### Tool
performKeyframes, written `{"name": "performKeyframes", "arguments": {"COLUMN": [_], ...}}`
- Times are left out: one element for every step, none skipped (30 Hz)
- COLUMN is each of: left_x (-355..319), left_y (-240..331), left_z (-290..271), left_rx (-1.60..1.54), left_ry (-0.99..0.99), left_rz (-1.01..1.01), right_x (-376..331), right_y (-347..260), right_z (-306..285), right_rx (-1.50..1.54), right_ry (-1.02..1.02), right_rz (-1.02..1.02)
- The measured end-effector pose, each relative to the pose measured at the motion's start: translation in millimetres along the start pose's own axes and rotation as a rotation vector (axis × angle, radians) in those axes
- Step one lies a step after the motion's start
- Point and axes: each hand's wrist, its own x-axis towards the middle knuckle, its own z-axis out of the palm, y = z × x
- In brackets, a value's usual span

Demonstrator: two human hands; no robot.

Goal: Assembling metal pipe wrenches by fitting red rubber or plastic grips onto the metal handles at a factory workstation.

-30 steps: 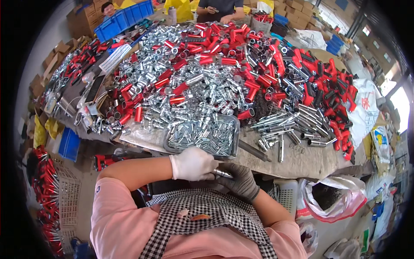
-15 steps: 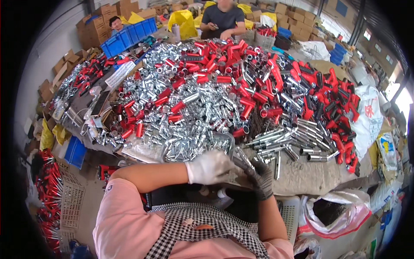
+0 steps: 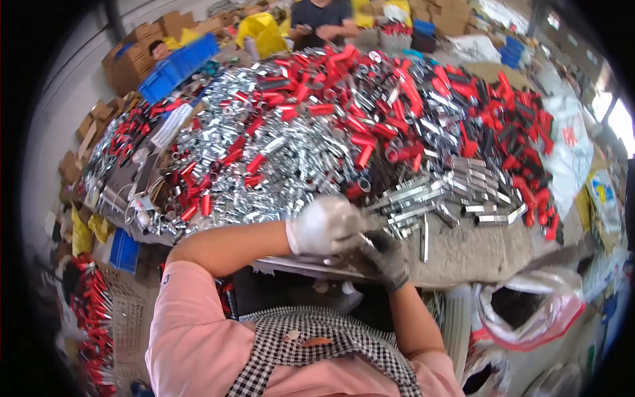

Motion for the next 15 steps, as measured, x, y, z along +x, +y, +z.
{"name": "performKeyframes", "arguments": {"left_x": [7,18,34,51,68,89,109,123,136,150,166,181,196,208,220], "left_y": [-3,-8,-11,-11,-12,-10,-9,-9,-11,-14,-15,-18,-22,-29,-32], "left_z": [-4,-3,1,6,15,23,33,45,57,71,87,98,109,123,134], "left_rx": [0.045,0.087,0.075,0.064,0.096,0.120,0.146,0.173,0.199,0.226,0.221,0.233,0.246,0.268,0.290], "left_ry": [-0.008,-0.010,-0.049,-0.085,-0.090,-0.198,-0.305,-0.321,-0.378,-0.434,-0.495,-0.509,-0.523,-0.505,-0.487], "left_rz": [0.035,0.079,0.099,0.120,0.152,0.113,0.076,0.077,-0.009,-0.095,-0.169,-0.188,-0.208,-0.201,-0.193], "right_x": [5,11,11,12,14,10,10,9,6,3,0,-1,-1,-3,-5], "right_y": [4,6,-2,6,15,7,12,15,3,-2,-4,-5,-1,-3,-8], "right_z": [2,2,5,6,7,7,4,0,3,5,5,7,8,7,6], "right_rx": [-0.093,-0.196,-0.262,-0.224,-0.185,-0.163,-0.207,-0.250,-0.241,-0.246,-0.224,-0.202,-0.111,-0.163,-0.215], "right_ry": [-0.034,-0.063,-0.042,-0.016,0.006,-0.002,-0.021,-0.043,-0.067,-0.055,-0.048,-0.052,-0.074,-0.076,-0.077], "right_rz": [-0.054,-0.110,-0.176,-0.161,-0.149,-0.158,-0.163,-0.170,-0.118,-0.117,-0.112,-0.112,-0.121,-0.127,-0.131]}}
